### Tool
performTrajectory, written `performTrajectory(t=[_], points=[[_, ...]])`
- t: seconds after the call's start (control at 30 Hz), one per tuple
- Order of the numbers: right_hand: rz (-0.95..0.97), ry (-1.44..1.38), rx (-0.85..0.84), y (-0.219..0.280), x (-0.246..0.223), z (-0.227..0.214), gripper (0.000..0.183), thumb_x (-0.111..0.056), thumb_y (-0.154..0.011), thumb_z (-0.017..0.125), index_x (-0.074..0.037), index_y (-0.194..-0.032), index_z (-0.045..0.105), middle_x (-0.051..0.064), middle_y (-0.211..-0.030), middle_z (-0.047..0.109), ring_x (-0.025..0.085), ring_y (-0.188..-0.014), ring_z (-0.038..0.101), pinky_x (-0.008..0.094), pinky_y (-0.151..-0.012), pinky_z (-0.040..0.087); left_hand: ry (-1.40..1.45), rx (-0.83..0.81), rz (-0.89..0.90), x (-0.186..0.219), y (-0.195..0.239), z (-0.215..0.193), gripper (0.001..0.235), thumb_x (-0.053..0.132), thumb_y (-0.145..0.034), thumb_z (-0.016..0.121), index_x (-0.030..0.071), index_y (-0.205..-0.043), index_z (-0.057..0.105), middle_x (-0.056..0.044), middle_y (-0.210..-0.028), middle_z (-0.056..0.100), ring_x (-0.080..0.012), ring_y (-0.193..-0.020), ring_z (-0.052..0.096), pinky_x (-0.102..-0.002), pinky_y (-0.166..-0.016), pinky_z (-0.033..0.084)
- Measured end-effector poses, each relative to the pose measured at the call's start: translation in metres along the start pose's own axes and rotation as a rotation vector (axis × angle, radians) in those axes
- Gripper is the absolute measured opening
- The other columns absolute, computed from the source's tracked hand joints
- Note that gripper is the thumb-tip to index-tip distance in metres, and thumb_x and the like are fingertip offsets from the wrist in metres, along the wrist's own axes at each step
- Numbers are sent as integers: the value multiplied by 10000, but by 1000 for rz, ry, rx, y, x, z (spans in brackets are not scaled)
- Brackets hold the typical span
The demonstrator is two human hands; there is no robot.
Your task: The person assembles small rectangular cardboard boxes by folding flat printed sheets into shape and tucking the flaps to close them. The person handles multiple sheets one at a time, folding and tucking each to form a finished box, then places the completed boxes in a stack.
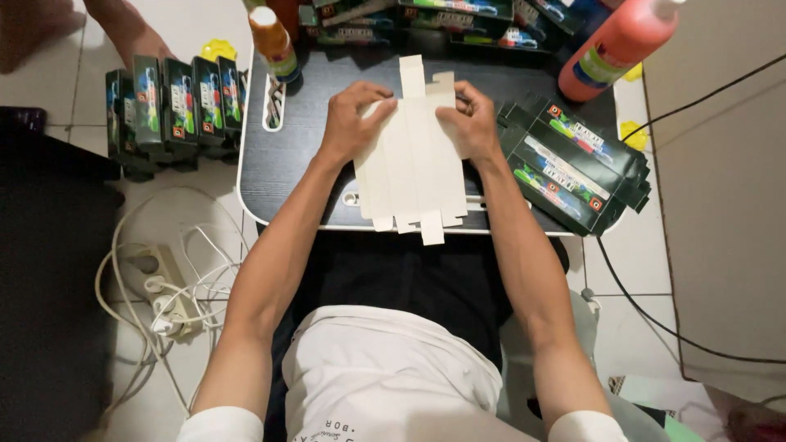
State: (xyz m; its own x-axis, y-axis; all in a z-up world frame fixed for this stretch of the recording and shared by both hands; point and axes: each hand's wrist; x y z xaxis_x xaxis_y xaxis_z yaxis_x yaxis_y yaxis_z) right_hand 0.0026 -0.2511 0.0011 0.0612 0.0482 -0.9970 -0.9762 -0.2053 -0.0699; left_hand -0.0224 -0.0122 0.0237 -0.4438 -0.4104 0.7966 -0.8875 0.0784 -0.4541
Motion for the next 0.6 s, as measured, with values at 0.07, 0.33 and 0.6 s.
performTrajectory(t=[0.07, 0.33, 0.6], points=[[-36, -74, -27, -6, 1, -3, 273, -2, -882, 699, -13, -1153, 666, 97, -944, 724, 96, -729, 627, 188, -660, 515, 64, -2, -27, 7, -7, 0, 95, 78, -877, 754, -10, -892, 786, -57, -1014, 743, -172, -876, 687, -281, -840, 535], [9, -83, -2, -2, -5, -1, 318, 25, -875, 684, -32, -1181, 618, 162, -1015, 756, 138, -766, 685, 214, -662, 558, 100, 66, -218, -3, -10, 2, 331, 128, -809, 807, 54, -1119, 716, -90, -1113, 763, -200, -1041, 726, -333, -980, 540], [196, 307, 63, -13, -33, 7, 372, -129, -825, 745, 3, -1169, 693, 118, -984, 765, 176, -766, 721, 258, -695, 593, 50, -47, -201, -9, -29, 4, 555, 23, -753, 853, 94, -1262, 643, -94, -1296, 692, -250, -1215, 653, -408, -1110, 486]])
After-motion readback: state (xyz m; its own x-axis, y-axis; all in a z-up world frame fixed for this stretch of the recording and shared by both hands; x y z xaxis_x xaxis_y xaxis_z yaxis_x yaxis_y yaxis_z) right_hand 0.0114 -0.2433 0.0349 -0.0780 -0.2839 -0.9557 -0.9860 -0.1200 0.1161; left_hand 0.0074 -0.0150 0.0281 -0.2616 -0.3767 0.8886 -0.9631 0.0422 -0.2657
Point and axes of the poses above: each hand's wrist, its own y-axis away from the middle knuckle, its own z-axis out of the palm, x = y × z
